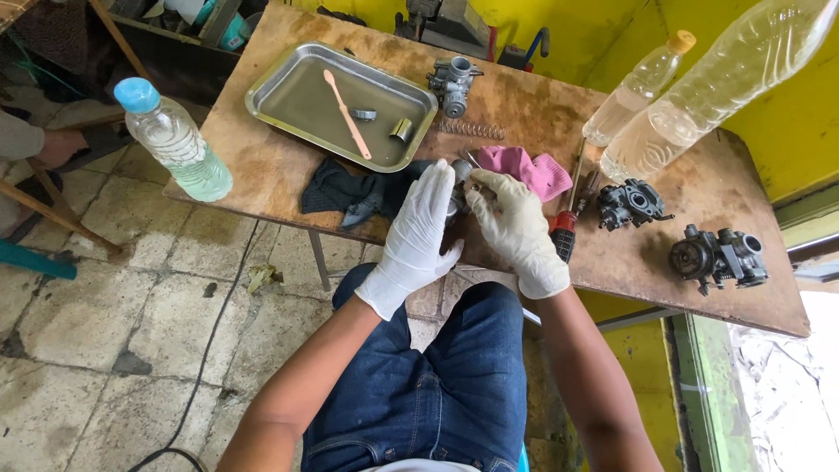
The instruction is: The person disassembles a carburetor on a wooden workbench, removing a spring and other small parts. They use a screwdriver to loosen screws and a cloth to wipe the components, placing the removed parts into a metal tray.
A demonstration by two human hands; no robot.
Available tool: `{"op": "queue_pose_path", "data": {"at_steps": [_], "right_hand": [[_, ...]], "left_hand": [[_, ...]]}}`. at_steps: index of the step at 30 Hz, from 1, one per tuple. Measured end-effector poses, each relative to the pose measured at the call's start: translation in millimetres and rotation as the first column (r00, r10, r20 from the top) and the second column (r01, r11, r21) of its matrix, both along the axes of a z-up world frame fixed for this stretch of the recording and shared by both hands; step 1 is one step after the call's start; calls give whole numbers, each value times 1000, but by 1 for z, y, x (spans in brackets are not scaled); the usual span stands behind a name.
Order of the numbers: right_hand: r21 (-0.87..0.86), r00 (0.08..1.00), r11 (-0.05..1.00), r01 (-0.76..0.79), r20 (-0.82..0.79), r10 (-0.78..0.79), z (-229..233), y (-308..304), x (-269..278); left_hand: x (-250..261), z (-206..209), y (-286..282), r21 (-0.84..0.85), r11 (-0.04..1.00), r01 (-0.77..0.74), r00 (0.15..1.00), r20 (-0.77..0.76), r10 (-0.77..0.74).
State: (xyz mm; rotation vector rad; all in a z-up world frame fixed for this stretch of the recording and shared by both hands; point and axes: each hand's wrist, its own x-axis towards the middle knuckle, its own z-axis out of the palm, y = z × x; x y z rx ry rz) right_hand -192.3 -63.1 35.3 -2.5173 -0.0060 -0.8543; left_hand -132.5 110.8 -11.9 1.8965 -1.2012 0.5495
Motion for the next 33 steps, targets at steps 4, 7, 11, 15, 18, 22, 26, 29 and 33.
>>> {"op": "queue_pose_path", "data": {"at_steps": [4, 7, 11, 15, 18, 22, 26, 29, 33], "right_hand": [[7, 998, 998, 56, -21, -56, -21, -7, 15], [-5, 996, 997, 81, -35, -81, -31, -18, 25], [-45, 998, 997, 58, -31, -59, -26, -25, 30], [2, 996, 997, 83, -15, -83, -39, -37, 38], [46, 996, 995, 84, -9, -84, -28, -29, 29], [17, 989, 990, 140, -52, -139, -38, -38, 31], [-8, 983, 983, 181, 9, -181, -42, -38, 35], [-25, 981, 981, 195, 21, -194, -32, -36, 26], [-55, 969, 967, 248, 13, -248, -31, -49, 21]], "left_hand": [[0, -3, 3, -30, 999, -37, 999, 7, 38], [1, 2, 16, -59, 994, -93, 995, 23, 95], [8, 10, 40, -77, 978, -193, 981, -10, 193], [16, 14, 55, 13, 941, -337, 941, -37, 338], [26, 1, 58, 166, 872, -460, 884, -4, 468], [34, -11, 54, 258, 813, -522, 840, -13, 543], [47, -29, 50, 162, 817, -554, 825, -22, 564], [54, -40, 53, 138, 805, -577, 812, -7, 584], [58, -41, 53, 201, 766, -611, 783, 8, 622]]}}
